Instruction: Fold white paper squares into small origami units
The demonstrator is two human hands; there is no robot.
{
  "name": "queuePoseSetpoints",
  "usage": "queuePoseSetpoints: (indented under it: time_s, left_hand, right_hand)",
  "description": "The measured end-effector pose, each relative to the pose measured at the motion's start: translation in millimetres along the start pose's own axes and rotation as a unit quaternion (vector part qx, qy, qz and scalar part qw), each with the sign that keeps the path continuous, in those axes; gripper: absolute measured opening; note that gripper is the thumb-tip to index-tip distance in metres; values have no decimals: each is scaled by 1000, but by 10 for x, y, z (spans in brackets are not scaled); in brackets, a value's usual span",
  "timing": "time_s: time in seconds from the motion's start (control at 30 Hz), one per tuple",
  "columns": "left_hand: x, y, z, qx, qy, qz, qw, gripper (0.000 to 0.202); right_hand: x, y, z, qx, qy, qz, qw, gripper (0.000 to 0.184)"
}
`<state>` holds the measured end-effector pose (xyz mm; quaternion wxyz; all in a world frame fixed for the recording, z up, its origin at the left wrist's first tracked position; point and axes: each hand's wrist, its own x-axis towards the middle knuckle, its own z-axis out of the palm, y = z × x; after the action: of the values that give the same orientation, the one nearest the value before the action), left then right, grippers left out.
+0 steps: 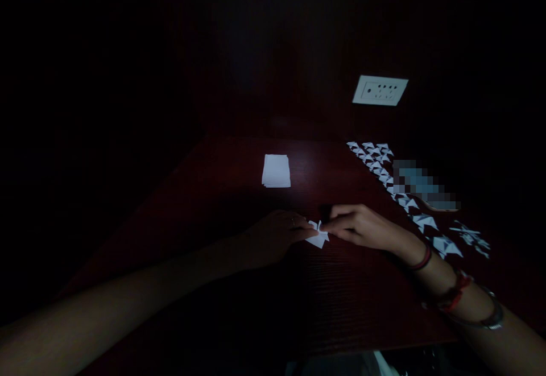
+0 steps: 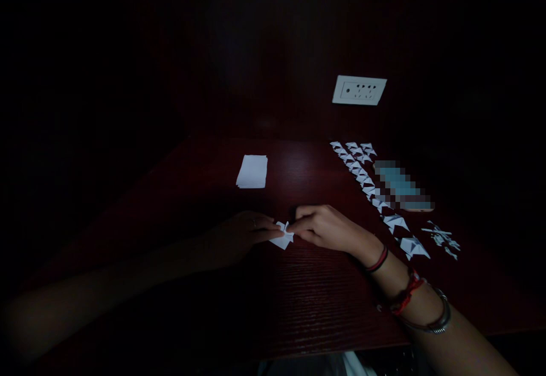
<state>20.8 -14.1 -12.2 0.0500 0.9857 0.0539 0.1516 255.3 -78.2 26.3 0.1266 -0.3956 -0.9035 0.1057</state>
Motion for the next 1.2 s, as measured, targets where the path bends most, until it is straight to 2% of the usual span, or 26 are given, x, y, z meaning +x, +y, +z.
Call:
queuePoseSetpoints:
  time_s: [0.27,0.47,0.7,0.93,1.2]
  left_hand:
    - [-8,6,4,6,-17,-10,1000,50]
    - [-21,-18,42,10,-13,-18,1000,51]
    - [25,34,-9,7,-18,-38,999,50]
    - [44,-42,-49,-43,-1,8,999,44]
    - [46,-86,-104,-55,-8,25,998,49]
  right_hand:
    - [5,-61,4,-106,-28,-3,994,27]
    - [23,-112,-3,-93,-36,4,995,24]
    - [14,-83,-29,-93,-39,13,995,23]
    - [-20,-60,-21,-101,-37,7,994,25]
    - [-13,-75,-3,-101,-36,-18,994,30]
